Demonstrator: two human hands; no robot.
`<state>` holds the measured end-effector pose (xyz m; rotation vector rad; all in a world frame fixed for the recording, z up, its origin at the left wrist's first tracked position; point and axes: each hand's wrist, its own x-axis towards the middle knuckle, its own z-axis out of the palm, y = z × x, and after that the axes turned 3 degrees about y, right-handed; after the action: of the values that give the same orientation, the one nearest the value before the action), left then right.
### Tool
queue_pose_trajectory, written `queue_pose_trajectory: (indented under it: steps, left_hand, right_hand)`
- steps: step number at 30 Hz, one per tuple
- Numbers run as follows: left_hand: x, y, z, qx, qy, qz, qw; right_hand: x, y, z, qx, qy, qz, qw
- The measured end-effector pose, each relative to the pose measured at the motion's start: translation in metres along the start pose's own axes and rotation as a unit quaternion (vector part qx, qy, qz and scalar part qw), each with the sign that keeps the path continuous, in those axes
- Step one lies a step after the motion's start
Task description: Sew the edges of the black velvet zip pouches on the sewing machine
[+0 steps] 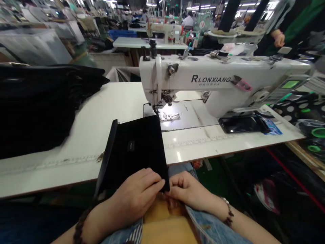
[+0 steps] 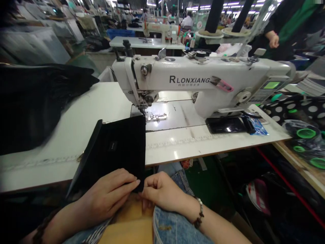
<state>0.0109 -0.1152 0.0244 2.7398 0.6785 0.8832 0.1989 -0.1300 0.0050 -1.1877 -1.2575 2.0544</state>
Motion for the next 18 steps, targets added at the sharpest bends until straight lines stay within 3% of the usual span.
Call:
queue_pose_trajectory:
  steps: [7, 15, 18]
  left_hand:
    - [0.001, 0.001, 0.000, 0.007, -0.014, 0.009, 1.000]
    - [-0.003, -0.001, -0.001, 0.013, -0.039, 0.034, 0.999]
    - [-0.004, -0.002, 0.000, 0.010, -0.049, 0.042, 0.998]
  right_hand:
    - [0.001, 0.002, -0.002, 0.039, -0.014, 0.019, 0.999]
    - [0.004, 0.017, -0.002, 0.195, -0.032, 0.023, 0.980]
    - [0.006, 0.019, -0.002, 0.204, -0.027, 0.030, 0.978]
